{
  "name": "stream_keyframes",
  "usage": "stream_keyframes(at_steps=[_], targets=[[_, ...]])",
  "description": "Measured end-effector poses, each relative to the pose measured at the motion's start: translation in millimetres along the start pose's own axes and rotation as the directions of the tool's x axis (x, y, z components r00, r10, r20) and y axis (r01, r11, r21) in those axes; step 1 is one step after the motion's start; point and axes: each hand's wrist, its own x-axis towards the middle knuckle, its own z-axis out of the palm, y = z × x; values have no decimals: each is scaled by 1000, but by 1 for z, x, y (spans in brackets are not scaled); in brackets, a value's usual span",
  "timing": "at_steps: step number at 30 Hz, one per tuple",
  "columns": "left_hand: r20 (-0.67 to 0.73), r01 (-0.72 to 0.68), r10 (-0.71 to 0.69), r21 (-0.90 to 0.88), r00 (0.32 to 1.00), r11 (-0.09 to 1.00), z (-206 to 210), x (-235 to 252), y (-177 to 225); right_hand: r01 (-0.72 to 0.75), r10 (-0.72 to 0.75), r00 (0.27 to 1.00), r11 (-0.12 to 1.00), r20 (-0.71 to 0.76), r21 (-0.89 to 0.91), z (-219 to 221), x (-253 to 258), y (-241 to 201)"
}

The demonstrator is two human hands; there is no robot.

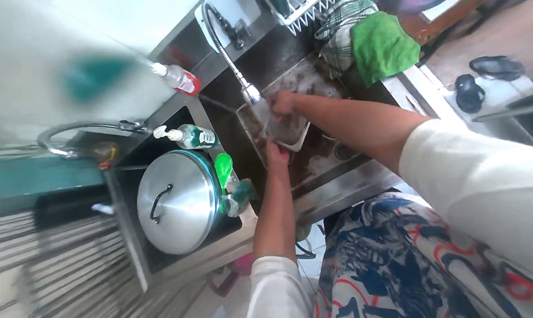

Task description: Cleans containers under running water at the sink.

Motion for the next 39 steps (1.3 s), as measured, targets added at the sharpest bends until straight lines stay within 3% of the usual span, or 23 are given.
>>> stream_keyframes(at_steps=[2,4,6,8,13,19,23,28,32,36,39], targets=[[21,28,-26,-99,999,995,-9,4,-5,-64,65,997,997,38,-49,9,-4,-10],[21,35,-32,-164,999,986,-16,2,-6,-16,38,996,962,76,-274,10,-7,-17],[-3,38,-39,-174,999,984,-21,-2,-4,150,-113,988,831,102,-535,0,-9,-20],[-69,64,-78,-177,995,982,-24,-3,0,273,-293,953,724,76,-634,-16,-19,-28],[-249,140,-211,-272,945,952,-35,-3,2,319,-477,863,771,-168,-552,-60,-61,-45],[-328,150,-281,-372,902,916,-46,-2,-7,253,-394,892,842,-223,-476,-78,-58,22],[-342,126,-287,-422,895,898,-55,-1,-11,245,-336,909,909,-247,-336,-72,-59,47],[-235,185,-327,-476,915,860,-70,5,-11,225,-282,915,951,-290,-213,-64,-60,71],[-275,168,-318,-457,907,874,-77,-1,-18,181,-211,934,975,-290,-126,-64,-70,81],[-271,165,-282,-385,920,908,-78,-6,-18,160,-183,928,982,-325,-99,-67,-77,81],[-263,162,-253,-325,931,932,-68,-6,-17,155,-214,921,968,-326,-199,-59,-87,72]])
